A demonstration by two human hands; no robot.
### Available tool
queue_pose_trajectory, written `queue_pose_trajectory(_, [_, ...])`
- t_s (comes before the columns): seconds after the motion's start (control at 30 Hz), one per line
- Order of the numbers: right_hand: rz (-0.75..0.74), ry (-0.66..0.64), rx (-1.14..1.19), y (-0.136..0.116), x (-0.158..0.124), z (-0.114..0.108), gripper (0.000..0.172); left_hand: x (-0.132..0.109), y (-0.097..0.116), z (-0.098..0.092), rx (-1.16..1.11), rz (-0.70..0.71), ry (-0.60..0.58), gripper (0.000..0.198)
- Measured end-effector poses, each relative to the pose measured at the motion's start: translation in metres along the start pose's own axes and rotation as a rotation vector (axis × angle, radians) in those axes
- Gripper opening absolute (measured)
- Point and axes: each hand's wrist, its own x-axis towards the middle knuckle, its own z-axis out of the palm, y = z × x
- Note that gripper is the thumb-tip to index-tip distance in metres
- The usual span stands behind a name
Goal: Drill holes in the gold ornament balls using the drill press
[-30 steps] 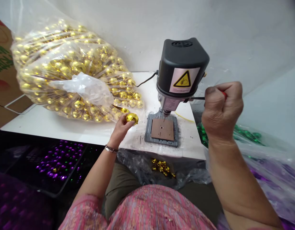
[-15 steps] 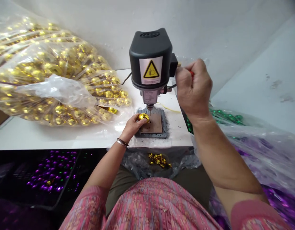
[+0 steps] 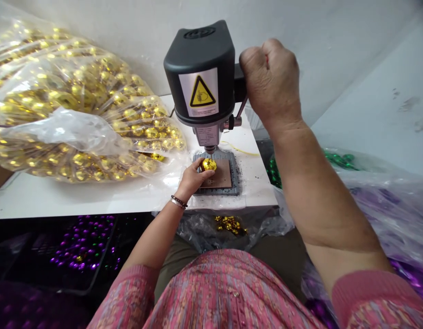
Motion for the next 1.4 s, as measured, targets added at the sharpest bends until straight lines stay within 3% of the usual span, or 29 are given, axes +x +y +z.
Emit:
queue_pose_trajectory(0.2, [-0.005, -0.004, -0.007, -0.001, -0.002, -0.002, 0.044, -0.006, 0.007, 0.01, 0.101, 0.04, -0.027, 0.072])
queue_pose_trajectory(0.43, [-0.076, 0.024, 0.078, 0.006, -0.012, -0.005, 0.043, -0.008, 0.005, 0.014, 0.072, 0.015, -0.042, 0.079])
queue_pose_trajectory(0.6, [-0.289, 0.057, 0.152, 0.03, -0.042, -0.009, 0.031, -0.008, 0.003, 0.016, 0.089, 0.008, -0.045, 0.08])
queue_pose_trajectory(0.73, [-0.429, 0.059, 0.085, 0.055, -0.07, -0.008, 0.018, -0.008, 0.001, 0.017, 0.096, 0.0, -0.038, 0.08])
queue_pose_trajectory(1.03, [-0.434, 0.085, -0.045, 0.083, -0.093, 0.005, 0.022, -0.007, -0.002, 0.018, 0.096, 0.04, -0.049, 0.078])
queue_pose_trajectory(1.4, [-0.591, 0.261, 0.045, 0.105, -0.104, 0.024, 0.015, -0.007, -0.005, 0.018, -0.04, 0.017, -0.063, 0.079])
